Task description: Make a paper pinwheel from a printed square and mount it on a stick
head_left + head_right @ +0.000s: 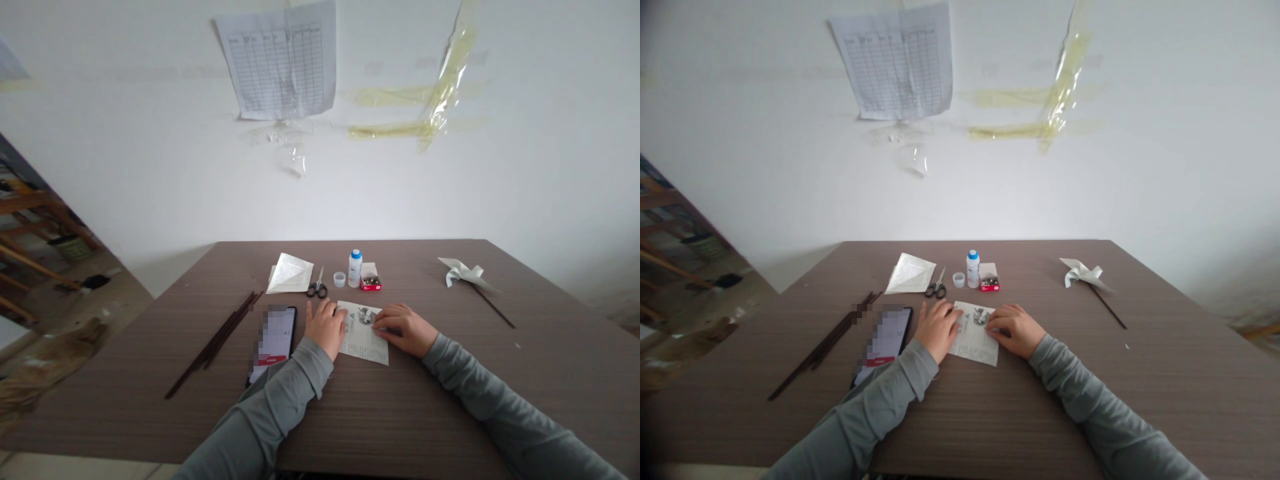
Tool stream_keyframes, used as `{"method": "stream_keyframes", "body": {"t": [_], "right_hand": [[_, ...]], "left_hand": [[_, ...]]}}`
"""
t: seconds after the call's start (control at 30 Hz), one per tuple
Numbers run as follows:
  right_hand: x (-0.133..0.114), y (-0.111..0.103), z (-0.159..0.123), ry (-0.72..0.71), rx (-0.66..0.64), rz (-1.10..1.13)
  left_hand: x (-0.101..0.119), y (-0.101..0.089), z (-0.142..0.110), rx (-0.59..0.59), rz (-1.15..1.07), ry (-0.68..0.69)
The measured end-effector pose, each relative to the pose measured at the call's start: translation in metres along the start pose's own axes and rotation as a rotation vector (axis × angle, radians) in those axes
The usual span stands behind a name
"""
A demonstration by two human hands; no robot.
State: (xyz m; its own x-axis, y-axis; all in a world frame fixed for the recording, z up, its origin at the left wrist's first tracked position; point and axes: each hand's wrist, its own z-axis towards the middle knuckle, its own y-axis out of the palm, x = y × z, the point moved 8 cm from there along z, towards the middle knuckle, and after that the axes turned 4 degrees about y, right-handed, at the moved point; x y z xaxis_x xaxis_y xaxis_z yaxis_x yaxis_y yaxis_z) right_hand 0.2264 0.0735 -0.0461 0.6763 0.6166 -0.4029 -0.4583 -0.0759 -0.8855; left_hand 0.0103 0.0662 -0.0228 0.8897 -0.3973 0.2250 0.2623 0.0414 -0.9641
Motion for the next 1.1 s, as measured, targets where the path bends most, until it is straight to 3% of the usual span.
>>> {"method": "stream_keyframes", "body": {"t": [0.23,0.43,0.63,0.8,1.1], "right_hand": [[-0.006,0.003,0.000,-0.016,-0.024,-0.038],[-0.004,0.009,0.000,0.053,-0.027,-0.094],[0.007,0.022,0.001,0.086,0.005,-0.119],[0.014,0.026,0.000,0.077,0.008,-0.113],[0.022,0.027,-0.004,0.087,-0.062,-0.087]], "left_hand": [[0.004,0.003,-0.001,-0.110,-0.022,-0.012],[0.005,-0.002,0.000,-0.087,-0.040,0.023],[0.005,0.003,-0.001,-0.098,-0.076,0.095],[0.004,0.000,-0.001,-0.178,-0.107,0.113],[-0.003,0.003,-0.004,-0.254,-0.094,0.191]]}}
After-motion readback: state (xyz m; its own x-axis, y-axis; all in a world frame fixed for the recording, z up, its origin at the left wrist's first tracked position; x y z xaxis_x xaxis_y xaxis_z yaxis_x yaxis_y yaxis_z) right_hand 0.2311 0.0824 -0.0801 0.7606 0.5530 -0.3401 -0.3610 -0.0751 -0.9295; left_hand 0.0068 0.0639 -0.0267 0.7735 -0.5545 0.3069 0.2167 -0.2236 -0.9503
